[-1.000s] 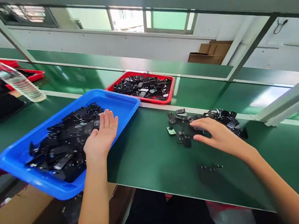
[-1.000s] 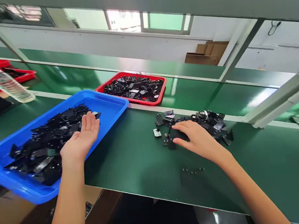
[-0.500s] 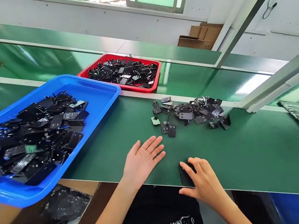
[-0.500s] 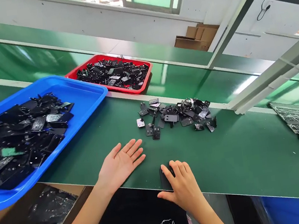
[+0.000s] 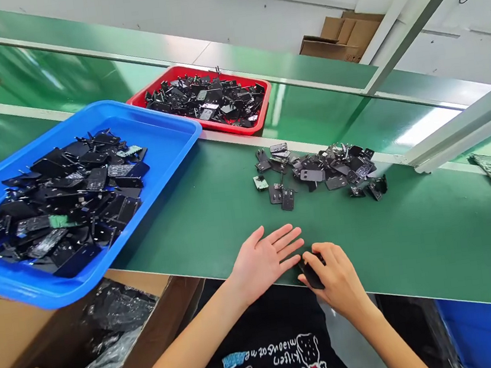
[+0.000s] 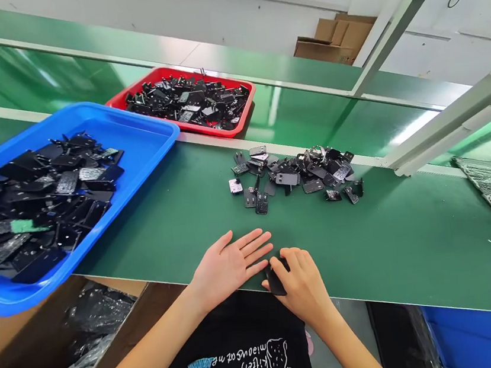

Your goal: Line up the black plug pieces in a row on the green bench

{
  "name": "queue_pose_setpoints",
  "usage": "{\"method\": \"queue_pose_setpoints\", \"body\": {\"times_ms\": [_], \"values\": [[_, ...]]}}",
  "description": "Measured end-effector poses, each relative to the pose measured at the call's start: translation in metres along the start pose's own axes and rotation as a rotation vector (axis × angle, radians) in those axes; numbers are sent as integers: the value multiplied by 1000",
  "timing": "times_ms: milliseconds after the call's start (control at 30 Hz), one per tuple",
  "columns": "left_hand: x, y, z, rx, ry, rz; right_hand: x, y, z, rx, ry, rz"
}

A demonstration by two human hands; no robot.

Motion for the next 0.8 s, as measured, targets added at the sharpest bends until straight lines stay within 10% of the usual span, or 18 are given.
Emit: {"method": "queue_pose_setpoints", "body": {"times_ms": [300, 533, 800], "values": [[-15, -10, 26, 174, -119, 5, 15, 50, 30, 87, 64, 8], [-26, -9, 11, 162, -61, 158, 22, 49, 18, 157, 155, 153], [-27, -4, 6, 148, -73, 69, 31, 48, 27, 193, 39, 153]]}}
Point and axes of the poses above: each hand's wrist, its own y-axis towards the middle knuckle, its own x-axis out of the back of the hand, z = x × y, the point moved 6 cm from there along y, towards the middle knuckle, and after that the axes turned 6 degrees about z, right-handed, at the moved point
